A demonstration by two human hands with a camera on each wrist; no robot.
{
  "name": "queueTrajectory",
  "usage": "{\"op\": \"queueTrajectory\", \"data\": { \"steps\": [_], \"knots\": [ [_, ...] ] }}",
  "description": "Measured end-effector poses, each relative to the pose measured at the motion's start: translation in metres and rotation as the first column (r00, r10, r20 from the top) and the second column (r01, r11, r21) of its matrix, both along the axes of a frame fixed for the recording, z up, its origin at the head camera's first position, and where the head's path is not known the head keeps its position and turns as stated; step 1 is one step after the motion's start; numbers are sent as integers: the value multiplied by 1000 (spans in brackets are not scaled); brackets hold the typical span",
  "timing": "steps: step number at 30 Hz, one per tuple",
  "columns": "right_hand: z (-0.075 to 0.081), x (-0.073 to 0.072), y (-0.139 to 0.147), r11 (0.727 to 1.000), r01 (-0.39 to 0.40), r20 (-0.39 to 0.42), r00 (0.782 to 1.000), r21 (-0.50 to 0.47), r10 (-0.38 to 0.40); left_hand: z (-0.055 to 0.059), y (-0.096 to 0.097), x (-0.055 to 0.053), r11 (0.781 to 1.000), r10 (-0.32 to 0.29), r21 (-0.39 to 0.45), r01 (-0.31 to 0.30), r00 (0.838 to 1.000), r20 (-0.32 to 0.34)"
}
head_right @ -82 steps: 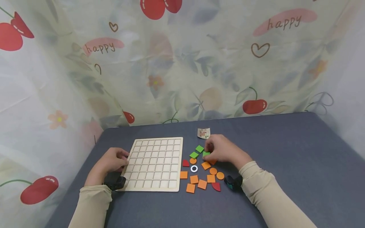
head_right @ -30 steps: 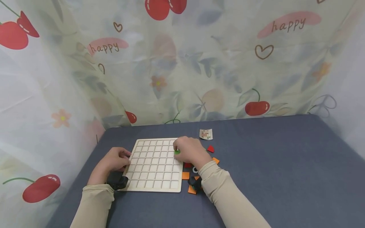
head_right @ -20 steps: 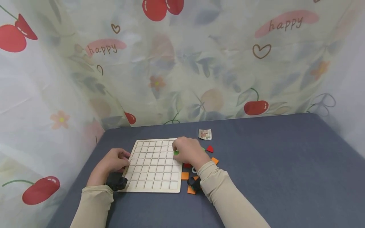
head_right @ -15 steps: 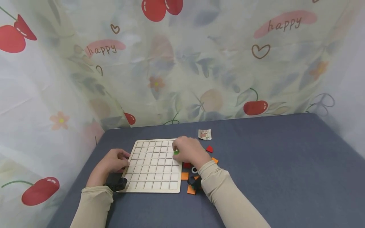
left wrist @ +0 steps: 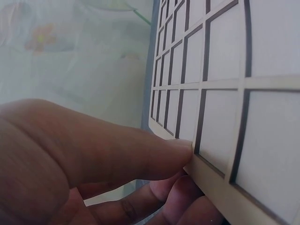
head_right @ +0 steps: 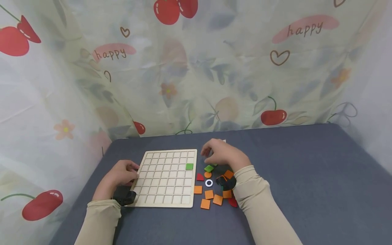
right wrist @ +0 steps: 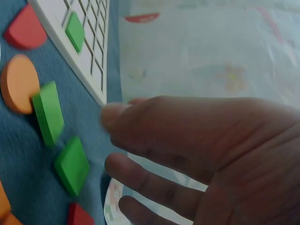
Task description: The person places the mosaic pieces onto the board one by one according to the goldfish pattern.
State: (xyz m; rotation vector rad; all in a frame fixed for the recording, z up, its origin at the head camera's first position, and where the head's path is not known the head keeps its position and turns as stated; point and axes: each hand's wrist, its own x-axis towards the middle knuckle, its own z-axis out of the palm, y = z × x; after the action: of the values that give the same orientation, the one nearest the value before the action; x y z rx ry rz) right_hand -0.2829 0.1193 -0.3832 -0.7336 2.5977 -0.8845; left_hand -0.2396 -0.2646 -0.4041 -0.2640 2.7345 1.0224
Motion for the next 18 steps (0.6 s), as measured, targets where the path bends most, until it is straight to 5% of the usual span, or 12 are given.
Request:
{"op": "queueTrajectory", "data": {
  "steps": [18],
  "knots": [
    [-20, -8, 16, 996, 80, 39, 996, 48, -82, -4, 1, 0, 1000, 20, -24, -20, 1000, -12]
  ]
}}
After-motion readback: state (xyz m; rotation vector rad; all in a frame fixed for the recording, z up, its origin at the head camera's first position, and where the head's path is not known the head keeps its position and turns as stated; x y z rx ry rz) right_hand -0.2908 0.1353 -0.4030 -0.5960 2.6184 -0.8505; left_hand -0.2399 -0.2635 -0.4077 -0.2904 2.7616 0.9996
